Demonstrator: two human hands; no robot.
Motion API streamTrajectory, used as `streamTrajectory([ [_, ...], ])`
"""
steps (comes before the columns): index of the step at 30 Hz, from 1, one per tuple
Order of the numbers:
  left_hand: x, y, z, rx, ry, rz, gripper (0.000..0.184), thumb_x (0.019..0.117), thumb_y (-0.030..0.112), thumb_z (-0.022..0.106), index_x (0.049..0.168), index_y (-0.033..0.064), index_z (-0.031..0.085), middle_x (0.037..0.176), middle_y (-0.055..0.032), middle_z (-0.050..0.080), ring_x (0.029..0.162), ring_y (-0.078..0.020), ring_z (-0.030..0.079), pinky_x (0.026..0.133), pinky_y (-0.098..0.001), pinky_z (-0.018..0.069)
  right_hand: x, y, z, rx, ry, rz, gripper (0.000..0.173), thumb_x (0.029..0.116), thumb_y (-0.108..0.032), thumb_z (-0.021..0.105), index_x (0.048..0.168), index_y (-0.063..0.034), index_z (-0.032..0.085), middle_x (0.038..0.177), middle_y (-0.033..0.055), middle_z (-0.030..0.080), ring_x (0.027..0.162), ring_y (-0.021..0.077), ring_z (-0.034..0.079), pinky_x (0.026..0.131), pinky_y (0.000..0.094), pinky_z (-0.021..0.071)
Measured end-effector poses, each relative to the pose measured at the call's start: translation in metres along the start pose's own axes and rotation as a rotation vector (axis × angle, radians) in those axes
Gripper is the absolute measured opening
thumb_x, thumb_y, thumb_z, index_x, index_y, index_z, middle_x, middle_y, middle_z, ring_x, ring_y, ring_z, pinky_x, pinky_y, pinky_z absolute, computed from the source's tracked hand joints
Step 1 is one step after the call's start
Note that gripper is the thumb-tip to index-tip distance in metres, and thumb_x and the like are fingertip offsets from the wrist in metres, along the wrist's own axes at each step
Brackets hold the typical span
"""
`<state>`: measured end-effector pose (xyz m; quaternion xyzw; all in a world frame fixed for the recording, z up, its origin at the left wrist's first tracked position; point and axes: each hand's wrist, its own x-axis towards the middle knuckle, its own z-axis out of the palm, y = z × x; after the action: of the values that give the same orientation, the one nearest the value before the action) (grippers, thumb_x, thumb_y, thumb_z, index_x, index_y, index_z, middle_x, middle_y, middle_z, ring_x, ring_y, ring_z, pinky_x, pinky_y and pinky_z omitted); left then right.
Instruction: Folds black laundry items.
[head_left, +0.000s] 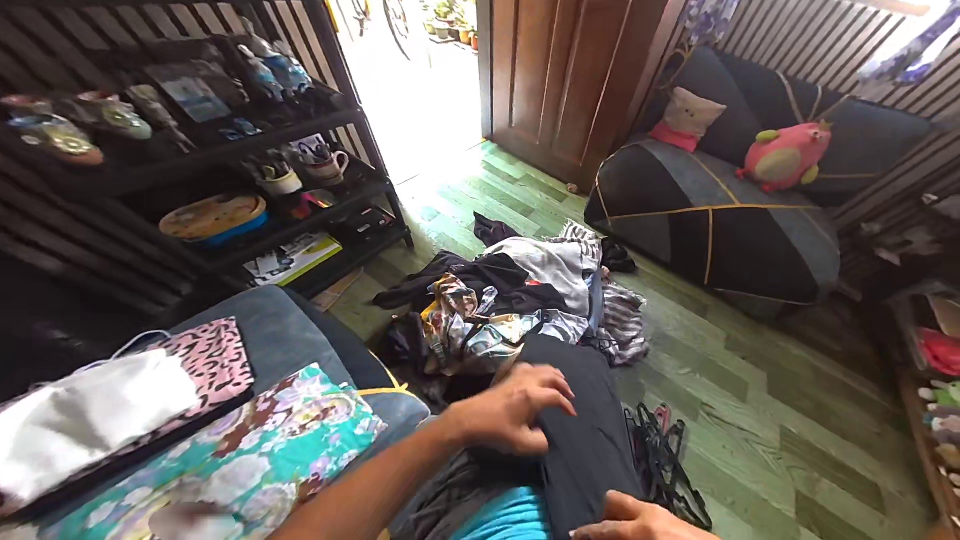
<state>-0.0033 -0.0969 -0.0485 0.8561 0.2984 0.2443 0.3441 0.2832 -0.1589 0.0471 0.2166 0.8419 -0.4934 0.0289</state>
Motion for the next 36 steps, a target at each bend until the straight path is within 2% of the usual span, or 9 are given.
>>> streamTrajectory([
  [4, -0.001, 0.066, 0.037, -0.413, -0.256, 0.020, 0.045, 0.0955, 0.023, 0.069, 0.130, -0.0043, 0.062, 0.113, -0.0214, 0.071, 0.106, -0.0315, 0.068, 0.097, -0.0523, 0.0524, -0.004, 0.012, -0.011, 0.080, -0.073, 0.079, 0.034, 0.0970, -0.012, 0.061, 0.130, -0.0027, 0.064, 0.114, 0.0220, 0.066, 0.106, 0.0333, 0.065, 0.092, 0.0518, 0.0522],
  [10, -0.012, 0.060, 0.046, -0.402, -0.252, 0.048, 0.051, 0.1038, 0.041, 0.053, 0.135, 0.0008, 0.061, 0.120, -0.0191, 0.070, 0.114, -0.0282, 0.067, 0.101, -0.0510, 0.0501, -0.030, 0.049, -0.005, -0.115, -0.096, 0.373, 0.037, 0.0860, -0.013, 0.076, 0.119, -0.0044, 0.063, 0.100, 0.0218, 0.070, 0.094, 0.0417, 0.069, 0.080, 0.0678, 0.0515],
  [14, -0.008, 0.062, 0.047, -0.500, 0.017, 0.002, 0.023, 0.0987, 0.019, 0.068, 0.107, -0.0022, 0.069, 0.096, -0.0121, 0.072, 0.093, -0.0160, 0.069, 0.087, -0.0379, 0.0561, -0.036, 0.049, -0.052, 0.055, 0.270, 0.020, 0.032, 0.0807, -0.005, 0.074, 0.112, -0.0083, 0.070, 0.098, 0.0041, 0.073, 0.087, 0.0147, 0.069, 0.076, 0.0393, 0.0593],
  [16, 0.001, 0.062, 0.033, -0.803, 0.234, -0.177, 0.014, 0.0971, 0.016, 0.068, 0.104, 0.0042, 0.072, 0.096, 0.0002, 0.074, 0.091, -0.0045, 0.069, 0.087, -0.0283, 0.0581, -0.019, 0.066, -0.070, 0.398, 0.488, -0.128, 0.040, 0.0848, -0.026, 0.077, 0.120, -0.0113, 0.068, 0.108, -0.0006, 0.072, 0.096, 0.0086, 0.068, 0.085, 0.0304, 0.0587],
  [18, 0.016, 0.047, 0.017, -1.034, 0.398, -0.410, 0.035, 0.0970, 0.041, 0.064, 0.112, 0.0094, 0.069, 0.103, 0.0006, 0.075, 0.097, -0.0087, 0.070, 0.089, -0.0336, 0.0595, 0.012, 0.094, -0.066, 0.835, 0.730, -0.084, 0.066, 0.0853, -0.049, 0.075, 0.136, -0.0113, 0.057, 0.116, 0.0056, 0.071, 0.104, 0.0165, 0.069, 0.089, 0.0386, 0.0596],
  [20, 0.022, 0.013, 0.015, -1.068, 0.391, -0.642, 0.057, 0.0998, 0.054, 0.053, 0.134, 0.0080, 0.059, 0.121, -0.0082, 0.070, 0.113, -0.0183, 0.066, 0.099, -0.0430, 0.0552, 0.042, 0.121, -0.046, 1.088, 0.828, 0.136, 0.064, 0.0958, -0.063, 0.048, 0.138, -0.0156, 0.054, 0.118, 0.0064, 0.071, 0.108, 0.0195, 0.069, 0.090, 0.0455, 0.0593],
  [26, 0.011, -0.023, 0.031, -0.904, 0.285, -0.885, 0.044, 0.1120, 0.030, 0.039, 0.147, 0.0052, 0.049, 0.133, -0.0137, 0.063, 0.118, -0.0199, 0.063, 0.102, -0.0435, 0.0513, 0.057, 0.163, -0.013, 1.084, 0.675, 0.502, 0.028, 0.1019, -0.009, 0.059, 0.129, -0.0005, 0.057, 0.104, 0.0130, 0.073, 0.094, 0.0218, 0.072, 0.086, 0.0418, 0.0606],
  [30, 0.020, -0.023, 0.028, -0.873, 0.343, -0.907, 0.050, 0.1120, 0.035, 0.038, 0.156, 0.0117, 0.040, 0.151, -0.0112, 0.052, 0.135, -0.0207, 0.054, 0.111, -0.0453, 0.0454, 0.058, 0.160, -0.013, 1.020, 0.779, 0.532, 0.031, 0.1034, -0.007, 0.056, 0.133, -0.0011, 0.055, 0.107, 0.0130, 0.071, 0.095, 0.0203, 0.071, 0.087, 0.0401, 0.0597],
  [36, 0.019, -0.024, 0.020, -0.614, 0.407, -0.765, 0.060, 0.0999, 0.005, 0.059, 0.155, 0.0039, 0.035, 0.138, -0.0193, 0.060, 0.109, -0.0215, 0.067, 0.096, -0.0377, 0.0548, 0.069, 0.150, 0.001, 0.987, 0.874, 0.487, 0.028, 0.1028, -0.005, 0.056, 0.130, 0.0009, 0.055, 0.106, 0.0137, 0.071, 0.093, 0.0192, 0.071, 0.085, 0.0388, 0.0599],
])
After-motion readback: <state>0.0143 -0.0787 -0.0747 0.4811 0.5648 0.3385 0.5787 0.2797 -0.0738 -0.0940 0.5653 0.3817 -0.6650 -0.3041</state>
